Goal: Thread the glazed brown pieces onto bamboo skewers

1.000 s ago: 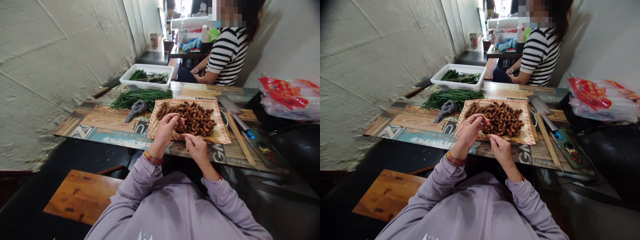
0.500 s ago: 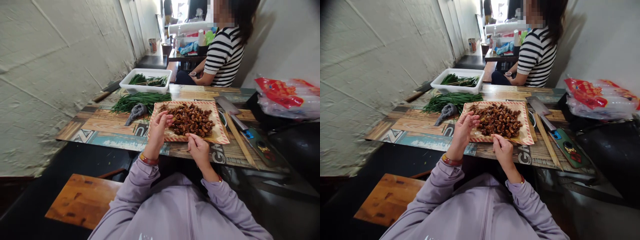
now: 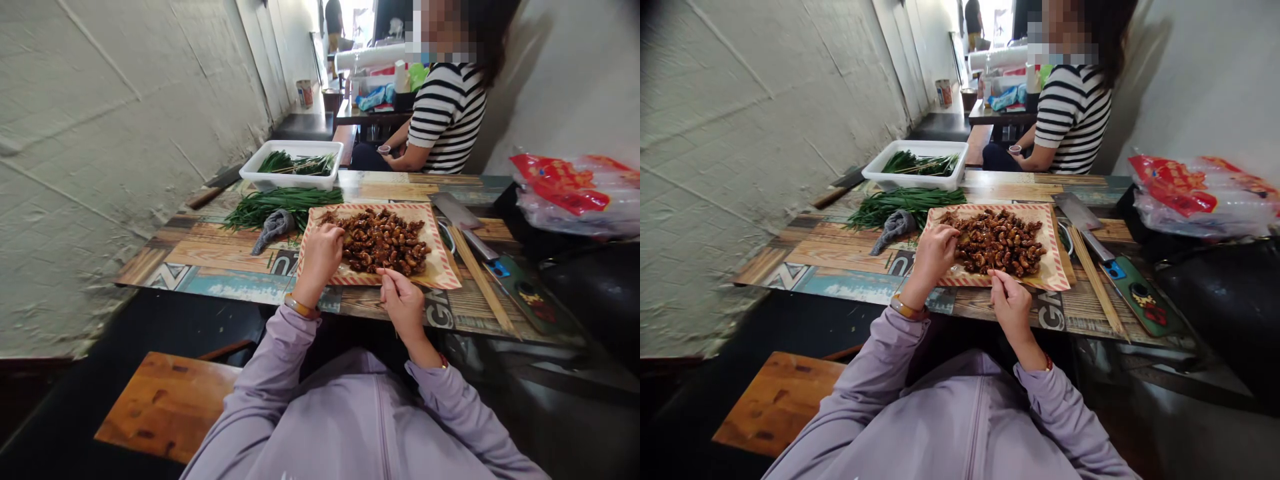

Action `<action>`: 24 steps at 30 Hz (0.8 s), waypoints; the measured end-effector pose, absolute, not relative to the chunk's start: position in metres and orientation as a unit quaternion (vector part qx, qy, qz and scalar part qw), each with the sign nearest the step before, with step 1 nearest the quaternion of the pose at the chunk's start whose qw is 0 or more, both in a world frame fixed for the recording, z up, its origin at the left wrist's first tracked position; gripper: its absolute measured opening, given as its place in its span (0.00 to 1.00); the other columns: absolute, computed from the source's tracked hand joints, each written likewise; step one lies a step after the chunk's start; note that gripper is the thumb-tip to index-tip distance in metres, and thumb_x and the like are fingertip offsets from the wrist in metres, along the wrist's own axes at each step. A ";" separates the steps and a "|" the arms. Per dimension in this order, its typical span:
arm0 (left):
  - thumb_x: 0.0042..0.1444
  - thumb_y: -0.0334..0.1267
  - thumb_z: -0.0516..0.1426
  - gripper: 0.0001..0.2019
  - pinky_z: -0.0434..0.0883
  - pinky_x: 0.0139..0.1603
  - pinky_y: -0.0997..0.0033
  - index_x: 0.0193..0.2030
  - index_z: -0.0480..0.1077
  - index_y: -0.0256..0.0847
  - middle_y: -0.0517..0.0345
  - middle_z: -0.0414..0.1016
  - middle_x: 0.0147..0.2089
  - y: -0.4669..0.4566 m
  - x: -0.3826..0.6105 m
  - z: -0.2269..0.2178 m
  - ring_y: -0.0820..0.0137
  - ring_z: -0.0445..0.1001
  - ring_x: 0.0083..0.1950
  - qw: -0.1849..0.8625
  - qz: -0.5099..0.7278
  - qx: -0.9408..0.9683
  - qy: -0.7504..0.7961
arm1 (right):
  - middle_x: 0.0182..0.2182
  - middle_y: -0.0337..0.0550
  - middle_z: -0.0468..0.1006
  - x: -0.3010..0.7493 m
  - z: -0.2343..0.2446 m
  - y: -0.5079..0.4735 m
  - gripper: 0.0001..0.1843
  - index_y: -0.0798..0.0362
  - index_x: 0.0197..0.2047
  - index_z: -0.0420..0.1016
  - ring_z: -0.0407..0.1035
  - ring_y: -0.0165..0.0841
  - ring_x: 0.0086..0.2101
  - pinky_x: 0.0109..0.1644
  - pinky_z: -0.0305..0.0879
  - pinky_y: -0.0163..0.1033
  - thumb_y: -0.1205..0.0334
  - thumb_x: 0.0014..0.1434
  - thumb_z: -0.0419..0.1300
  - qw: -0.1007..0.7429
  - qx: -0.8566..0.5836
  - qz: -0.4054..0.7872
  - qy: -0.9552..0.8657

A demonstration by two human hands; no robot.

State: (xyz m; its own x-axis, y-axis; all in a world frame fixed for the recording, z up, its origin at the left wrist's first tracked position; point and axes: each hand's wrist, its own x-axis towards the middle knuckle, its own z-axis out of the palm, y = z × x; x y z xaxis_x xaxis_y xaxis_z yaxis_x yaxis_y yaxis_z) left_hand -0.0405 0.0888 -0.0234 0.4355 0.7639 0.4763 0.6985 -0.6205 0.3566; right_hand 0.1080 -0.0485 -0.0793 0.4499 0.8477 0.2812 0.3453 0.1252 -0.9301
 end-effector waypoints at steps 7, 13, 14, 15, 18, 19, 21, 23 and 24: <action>0.60 0.33 0.50 0.14 0.63 0.57 0.51 0.39 0.78 0.41 0.49 0.69 0.60 0.085 -0.047 -0.028 0.53 0.65 0.59 -0.061 0.166 0.871 0.459 | 0.17 0.33 0.69 0.109 -0.080 -0.048 0.19 0.55 0.47 0.78 0.66 0.27 0.19 0.25 0.63 0.32 0.53 0.64 0.53 0.578 -0.621 0.223 -0.480; 0.61 0.35 0.48 0.15 0.62 0.58 0.51 0.42 0.76 0.39 0.45 0.67 0.61 0.085 -0.044 -0.025 0.53 0.64 0.60 -0.082 0.152 0.850 0.498 | 0.17 0.34 0.70 0.109 -0.081 -0.049 0.19 0.56 0.47 0.78 0.67 0.27 0.20 0.26 0.63 0.32 0.53 0.64 0.53 0.578 -0.621 0.220 -0.482; 0.61 0.35 0.48 0.15 0.62 0.59 0.51 0.42 0.76 0.39 0.45 0.66 0.61 0.085 -0.042 -0.025 0.53 0.63 0.61 -0.082 0.153 0.848 0.501 | 0.17 0.34 0.70 0.109 -0.081 -0.049 0.19 0.56 0.47 0.78 0.67 0.27 0.20 0.26 0.63 0.32 0.53 0.64 0.53 0.578 -0.620 0.220 -0.483; 0.61 0.35 0.48 0.15 0.62 0.59 0.51 0.42 0.76 0.39 0.44 0.66 0.61 0.085 -0.041 -0.025 0.52 0.63 0.61 -0.081 0.153 0.847 0.503 | 0.17 0.34 0.70 0.109 -0.081 -0.049 0.19 0.56 0.47 0.78 0.67 0.27 0.20 0.26 0.63 0.32 0.53 0.64 0.53 0.578 -0.619 0.221 -0.483; 0.62 0.35 0.47 0.15 0.61 0.59 0.50 0.42 0.75 0.38 0.44 0.66 0.61 0.084 -0.038 -0.025 0.52 0.62 0.61 -0.076 0.156 0.850 0.497 | 0.18 0.34 0.70 0.109 -0.080 -0.049 0.19 0.55 0.47 0.78 0.66 0.27 0.19 0.26 0.63 0.32 0.53 0.64 0.53 0.577 -0.619 0.222 -0.485; 0.62 0.35 0.47 0.15 0.61 0.59 0.50 0.43 0.75 0.37 0.43 0.66 0.62 0.084 -0.037 -0.024 0.52 0.62 0.61 -0.075 0.159 0.853 0.491 | 0.17 0.34 0.70 0.109 -0.079 -0.049 0.19 0.55 0.47 0.78 0.66 0.27 0.19 0.26 0.63 0.32 0.53 0.64 0.53 0.577 -0.618 0.222 -0.486; 0.62 0.34 0.47 0.15 0.60 0.60 0.52 0.44 0.74 0.37 0.44 0.66 0.61 0.083 -0.035 -0.022 0.53 0.61 0.61 -0.075 0.170 0.859 0.477 | 0.17 0.34 0.69 0.109 -0.078 -0.049 0.19 0.56 0.47 0.78 0.66 0.27 0.19 0.26 0.63 0.32 0.53 0.64 0.53 0.578 -0.616 0.222 -0.487; 0.62 0.33 0.46 0.15 0.60 0.59 0.54 0.45 0.74 0.38 0.46 0.68 0.60 0.084 -0.033 -0.017 0.55 0.61 0.61 -0.079 0.181 0.862 0.466 | 0.17 0.34 0.69 0.109 -0.077 -0.049 0.19 0.56 0.46 0.78 0.66 0.27 0.19 0.26 0.63 0.32 0.53 0.64 0.53 0.578 -0.614 0.223 -0.488; 0.62 0.33 0.46 0.15 0.60 0.58 0.54 0.45 0.74 0.38 0.46 0.69 0.58 0.085 -0.031 -0.014 0.55 0.61 0.60 -0.082 0.185 0.863 0.463 | 0.17 0.34 0.69 0.109 -0.076 -0.049 0.19 0.56 0.46 0.78 0.66 0.27 0.19 0.26 0.63 0.32 0.53 0.64 0.53 0.579 -0.613 0.224 -0.489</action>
